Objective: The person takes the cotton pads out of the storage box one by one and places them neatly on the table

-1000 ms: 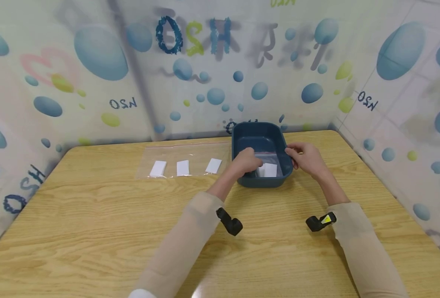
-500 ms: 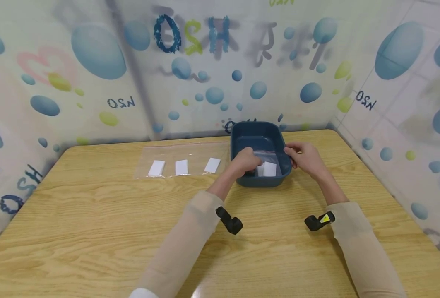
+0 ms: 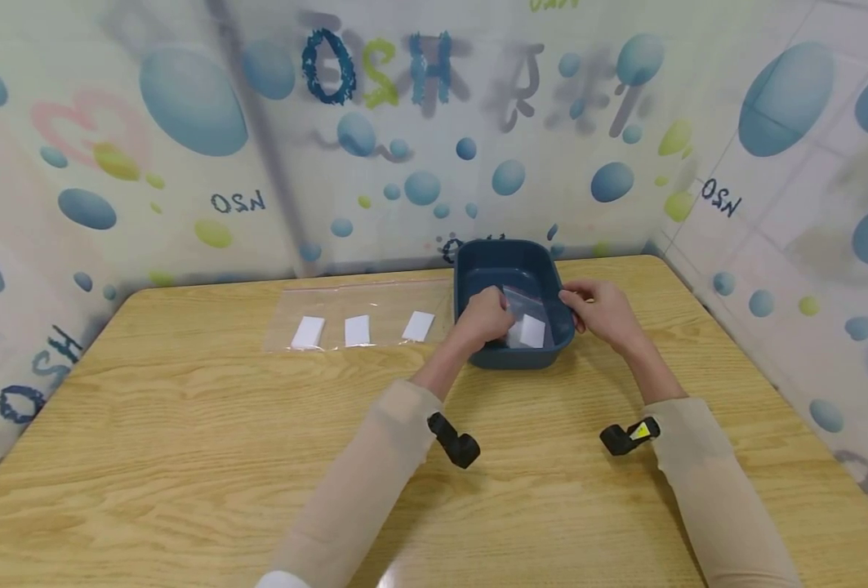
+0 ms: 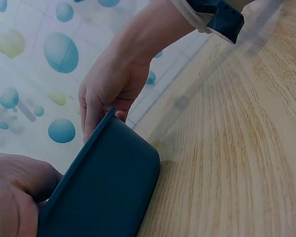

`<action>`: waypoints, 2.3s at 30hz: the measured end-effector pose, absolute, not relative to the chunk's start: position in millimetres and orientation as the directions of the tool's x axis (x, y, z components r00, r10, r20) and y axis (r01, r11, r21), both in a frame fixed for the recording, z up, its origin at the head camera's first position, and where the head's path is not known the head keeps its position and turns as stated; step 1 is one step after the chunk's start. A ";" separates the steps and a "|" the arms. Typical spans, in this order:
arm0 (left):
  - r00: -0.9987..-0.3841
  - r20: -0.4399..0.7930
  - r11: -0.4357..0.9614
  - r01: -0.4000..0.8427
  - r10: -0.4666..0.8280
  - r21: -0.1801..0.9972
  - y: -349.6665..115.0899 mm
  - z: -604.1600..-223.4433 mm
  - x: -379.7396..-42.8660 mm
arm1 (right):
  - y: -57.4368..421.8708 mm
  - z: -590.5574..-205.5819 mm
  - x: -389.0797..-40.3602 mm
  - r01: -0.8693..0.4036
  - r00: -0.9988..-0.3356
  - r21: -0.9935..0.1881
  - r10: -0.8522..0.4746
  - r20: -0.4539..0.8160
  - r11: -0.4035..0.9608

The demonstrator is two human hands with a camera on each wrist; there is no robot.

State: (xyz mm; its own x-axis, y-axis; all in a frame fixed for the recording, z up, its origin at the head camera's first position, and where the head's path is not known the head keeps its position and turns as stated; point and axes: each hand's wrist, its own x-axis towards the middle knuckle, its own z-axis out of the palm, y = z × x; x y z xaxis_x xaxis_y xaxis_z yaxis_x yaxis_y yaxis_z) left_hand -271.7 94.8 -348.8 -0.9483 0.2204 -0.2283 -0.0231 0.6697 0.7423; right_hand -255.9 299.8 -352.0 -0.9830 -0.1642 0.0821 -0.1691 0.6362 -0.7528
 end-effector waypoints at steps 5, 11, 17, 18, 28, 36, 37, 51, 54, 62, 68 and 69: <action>-0.966 -0.161 0.677 0.017 0.200 0.736 95.7 -349.6 -270.0 | 299.3 -352.3 -256.8 -0.171 -0.982 -0.756 -0.169 0.081 0.632; -0.986 -0.061 0.670 0.061 0.156 0.740 95.1 -346.8 -260.1 | 300.2 -352.4 -256.9 -0.163 -0.984 -0.754 -0.165 0.074 0.636; -0.992 0.013 0.618 0.089 0.126 0.782 95.3 -349.1 -256.9 | 300.2 -353.1 -256.7 -0.165 -0.984 -0.752 -0.161 0.080 0.639; -0.992 0.020 0.609 0.090 0.121 0.788 95.4 -349.2 -256.6 | 300.3 -353.2 -256.5 -0.166 -0.984 -0.752 -0.161 0.080 0.638; -0.987 0.129 0.595 0.163 0.099 0.787 98.0 -352.0 -252.0 | 300.6 -353.3 -255.8 -0.166 -0.984 -0.753 -0.162 0.079 0.636; -0.961 0.257 0.487 0.274 0.104 0.829 93.0 -353.3 -247.9 | 299.7 -352.1 -255.3 -0.166 -0.984 -0.750 -0.161 0.080 0.640; -0.958 0.268 0.468 0.285 0.104 0.837 92.2 -353.6 -247.7 | 299.5 -352.1 -255.4 -0.165 -0.984 -0.749 -0.161 0.079 0.641; -0.920 0.387 0.318 0.387 0.066 0.865 83.1 -355.2 -244.7 | 300.5 -353.4 -257.2 -0.166 -0.984 -0.749 -0.163 0.078 0.641; -0.917 0.393 0.294 0.394 0.064 0.871 79.9 -355.7 -244.9 | 300.7 -353.9 -257.7 -0.162 -0.984 -0.751 -0.159 0.076 0.640; -0.948 0.312 0.133 0.318 0.065 0.939 70.1 -356.1 -242.9 | 299.8 -353.6 -257.5 -0.161 -0.984 -0.750 -0.161 0.073 0.642; -0.956 0.287 0.070 0.291 0.061 0.954 61.8 -355.7 -241.5 | 300.0 -354.6 -259.5 -0.162 -0.984 -0.750 -0.166 0.071 0.641; -0.955 0.290 0.068 0.294 0.059 0.953 60.4 -355.6 -241.2 | 300.0 -354.8 -259.9 -0.162 -0.984 -0.750 -0.167 0.070 0.642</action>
State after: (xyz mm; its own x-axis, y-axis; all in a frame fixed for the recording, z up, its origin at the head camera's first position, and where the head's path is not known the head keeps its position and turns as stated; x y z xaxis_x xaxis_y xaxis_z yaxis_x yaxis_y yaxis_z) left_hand -241.2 60.4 -355.6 -0.9552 0.0588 0.2901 0.2938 0.0676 0.9535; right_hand -259.9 300.0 -354.8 -0.9836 -0.1666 0.0697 -0.1618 0.6415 -0.7498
